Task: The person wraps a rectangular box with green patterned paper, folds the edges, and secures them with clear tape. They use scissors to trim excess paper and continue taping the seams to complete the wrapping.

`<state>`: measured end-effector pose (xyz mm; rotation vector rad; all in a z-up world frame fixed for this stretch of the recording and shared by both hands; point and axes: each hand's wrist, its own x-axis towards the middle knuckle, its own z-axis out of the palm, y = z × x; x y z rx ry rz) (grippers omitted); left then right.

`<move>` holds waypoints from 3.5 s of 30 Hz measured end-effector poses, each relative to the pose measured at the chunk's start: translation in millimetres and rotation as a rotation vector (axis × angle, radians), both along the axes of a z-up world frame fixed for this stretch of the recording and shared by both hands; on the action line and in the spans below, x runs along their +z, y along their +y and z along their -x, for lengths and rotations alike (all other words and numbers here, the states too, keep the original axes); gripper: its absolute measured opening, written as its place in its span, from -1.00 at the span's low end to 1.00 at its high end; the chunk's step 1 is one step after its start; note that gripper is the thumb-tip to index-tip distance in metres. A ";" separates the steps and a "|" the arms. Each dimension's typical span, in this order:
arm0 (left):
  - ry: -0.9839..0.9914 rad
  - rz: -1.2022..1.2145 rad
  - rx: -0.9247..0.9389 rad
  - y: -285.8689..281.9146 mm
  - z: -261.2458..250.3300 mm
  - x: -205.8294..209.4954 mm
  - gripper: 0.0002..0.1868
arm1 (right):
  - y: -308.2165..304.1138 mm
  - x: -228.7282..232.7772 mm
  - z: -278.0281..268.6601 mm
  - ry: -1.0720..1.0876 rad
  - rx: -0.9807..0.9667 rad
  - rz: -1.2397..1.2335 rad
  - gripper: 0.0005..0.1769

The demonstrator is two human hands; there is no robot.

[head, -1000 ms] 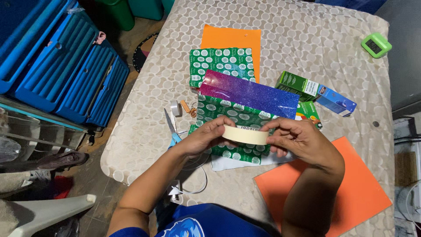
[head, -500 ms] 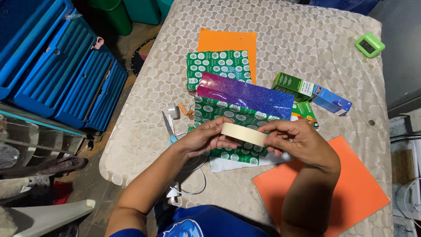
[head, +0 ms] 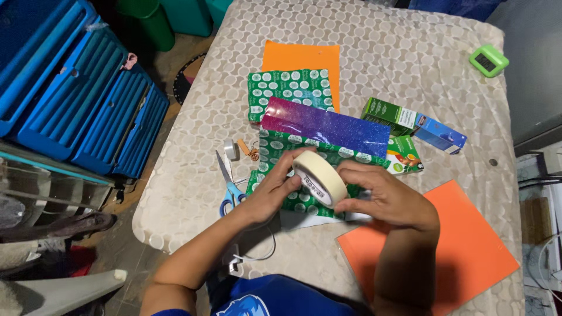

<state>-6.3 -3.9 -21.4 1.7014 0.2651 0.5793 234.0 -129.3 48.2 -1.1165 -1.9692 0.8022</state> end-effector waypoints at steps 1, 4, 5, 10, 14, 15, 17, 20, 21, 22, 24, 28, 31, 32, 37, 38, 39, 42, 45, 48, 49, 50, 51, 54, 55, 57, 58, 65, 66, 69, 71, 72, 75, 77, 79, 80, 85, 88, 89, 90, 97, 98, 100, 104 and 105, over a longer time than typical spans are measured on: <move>-0.052 -0.058 0.018 -2.2 1.4 4.4 -0.23 | 0.8 0.3 3.3 -0.008 0.027 -0.011 -0.72; -0.151 0.106 -0.019 5.7 2.9 14.9 -0.29 | -6.0 -1.7 10.1 0.029 -0.095 0.149 -0.77; -0.132 0.061 0.022 11.2 5.4 17.1 -0.34 | -12.5 -3.4 12.2 0.168 -0.175 0.200 -0.71; 0.031 -0.256 0.228 39.8 17.2 25.5 -0.47 | -36.8 -7.1 2.0 0.323 -0.328 -0.189 -0.60; -0.034 -0.398 0.285 46.0 18.8 23.4 -0.50 | -30.1 -19.1 -9.9 0.185 -0.276 0.032 -0.69; -0.027 -0.366 0.292 46.0 19.3 22.2 -0.52 | -25.2 -27.7 -4.8 0.238 -0.290 0.166 -0.69; -0.024 -0.255 0.248 42.9 18.7 17.9 -0.55 | -23.5 -39.5 0.0 0.363 -0.271 0.381 -0.68; -0.027 -0.160 0.105 25.4 15.4 3.6 -0.60 | -21.6 -62.4 12.1 0.517 -0.150 0.535 -0.64; -0.025 -0.221 0.063 18.8 15.6 -2.2 -0.61 | -19.9 -70.3 15.6 0.526 -0.094 0.521 -0.65; -0.021 -0.281 0.021 13.7 17.4 -7.7 -0.61 | -18.7 -77.8 19.1 0.535 -0.038 0.507 -0.66; 0.053 -0.313 0.069 12.6 22.9 -16.2 -0.65 | -17.4 -87.2 19.1 0.514 -0.117 0.569 -0.69; 0.378 -0.294 0.341 44.2 41.8 -28.8 -0.73 | -16.8 -100.7 22.3 0.426 -0.165 0.672 -0.70; 0.612 -0.607 0.764 79.1 60.2 -37.1 -0.52 | -18.2 -108.0 34.9 0.223 -0.236 0.651 -0.73; 0.634 -0.604 0.820 87.3 61.0 -40.7 -0.45 | -17.3 -109.2 38.6 0.090 -0.199 0.508 -0.73; 0.470 -0.262 0.758 97.8 59.9 -47.4 -0.44 | -7.6 -119.5 53.6 -0.225 -0.177 0.231 -0.67; 0.229 -0.206 0.716 94.7 63.5 -46.8 -0.42 | -8.3 -122.7 53.9 -0.236 -0.177 0.268 -0.66; -0.012 -0.152 0.667 96.1 65.0 -43.6 -0.40 | -6.1 -125.8 53.4 -0.247 -0.179 0.299 -0.65; -0.314 -0.400 0.615 106.4 61.9 -34.0 -0.45 | 2.3 -135.0 51.4 -0.249 -0.213 0.223 -0.62; -0.207 -0.263 0.630 112.5 50.2 -24.5 -0.45 | -5.9 -139.0 55.6 -0.213 -0.233 0.221 -0.56; -0.332 -0.130 0.543 104.8 35.6 -18.9 -0.36 | 2.8 -132.2 52.8 -0.233 -0.216 0.285 -0.59; -0.333 -0.111 0.521 98.0 33.4 -22.4 -0.36 | -1.6 -131.4 54.3 -0.247 -0.191 0.333 -0.62; -0.335 -0.091 0.499 92.4 31.2 -25.2 -0.36 | -6.3 -130.2 55.9 -0.248 -0.195 0.365 -0.62; -0.346 -0.087 0.478 92.7 28.0 -24.0 -0.36 | -3.5 -127.5 55.4 -0.254 -0.198 0.378 -0.62; -0.311 -0.125 0.419 84.3 19.1 -21.4 -0.35 | 0.3 -120.0 57.1 -0.240 -0.197 0.380 -0.62; -0.310 -0.115 0.410 82.3 17.2 -20.0 -0.34 | 1.0 -118.6 58.1 -0.229 -0.198 0.374 -0.62; -0.311 -0.095 0.391 78.5 14.1 -18.0 -0.34 | 1.0 -117.6 59.9 -0.220 -0.217 0.384 -0.64; -0.306 -0.093 0.389 77.3 13.6 -17.3 -0.35 | 0.3 -117.7 60.5 -0.217 -0.228 0.389 -0.65; -0.315 0.011 0.394 77.1 15.1 -19.1 -0.54 | 1.0 -118.1 61.4 -0.200 -0.240 0.383 -0.64; -0.307 0.046 0.399 77.1 15.6 -20.2 -0.57 | 1.5 -118.1 61.6 -0.200 -0.241 0.389 -0.64; -0.350 0.023 0.423 76.4 14.9 -22.0 -0.68 | 2.0 -117.4 62.1 -0.208 -0.260 0.404 -0.63; -0.359 -0.012 0.443 74.3 16.0 -21.2 -0.71 | 1.7 -117.5 62.8 -0.209 -0.263 0.400 -0.63; -0.363 -0.029 0.452 72.7 16.5 -20.2 -0.73 | 1.5 -117.5 62.9 -0.207 -0.258 0.392 -0.64; -0.323 -0.130 0.508 67.4 19.9 -13.3 -0.75 | 3.1 -115.2 63.2 -0.179 -0.235 0.317 -0.63; -0.303 -0.167 0.512 65.2 22.4 -8.9 -0.75 | 2.5 -112.1 63.8 -0.170 -0.233 0.270 -0.63; -0.276 -0.202 0.536 64.7 25.9 -7.1 -0.74 | 1.2 -106.5 62.8 -0.179 -0.246 0.237 -0.66; -0.259 -0.220 0.556 66.5 28.3 -7.3 -0.73 | -1.3 -102.8 62.5 -0.152 -0.297 0.210 -0.70; -0.207 -0.225 0.629 93.3 42.7 -24.9 -0.72 | -21.3 -78.3 53.6 0.004 -0.497 -0.157 -0.83; -0.191 -0.066 0.639 110.4 43.1 -46.1 -0.70 | -35.5 -61.5 40.3 -0.050 -0.745 -0.188 -0.86; -0.176 -0.048 0.641 115.0 41.7 -53.4 -0.69 | -36.9 -56.1 33.8 -0.058 -0.798 -0.226 -0.86; -0.162 -0.030 0.643 118.2 41.6 -60.7 -0.68 | -37.6 -50.3 26.0 -0.066 -0.851 -0.264 -0.87; 0.391 -0.218 0.723 129.0 39.0 -90.1 -0.72 | -32.8 -32.9 -1.2 -0.245 -0.997 -0.398 -0.72; 0.291 -0.139 0.703 127.8 36.6 -86.2 -0.70 | -31.5 -34.5 -0.4 -0.217 -0.993 -0.359 -0.72; -0.017 -0.020 0.579 121.2 38.1 -67.1 -0.63 | -27.2 -37.9 1.2 -0.157 -0.981 -0.286 -0.71; -0.533 0.053 0.380 84.4 68.0 -9.1 -0.31 | -21.6 -43.2 -1.5 -0.178 -1.011 -0.295 -0.70; -0.687 0.008 0.376 72.8 77.3 2.1 -0.23 | -21.3 -43.9 -3.6 -0.190 -1.004 -0.297 -0.70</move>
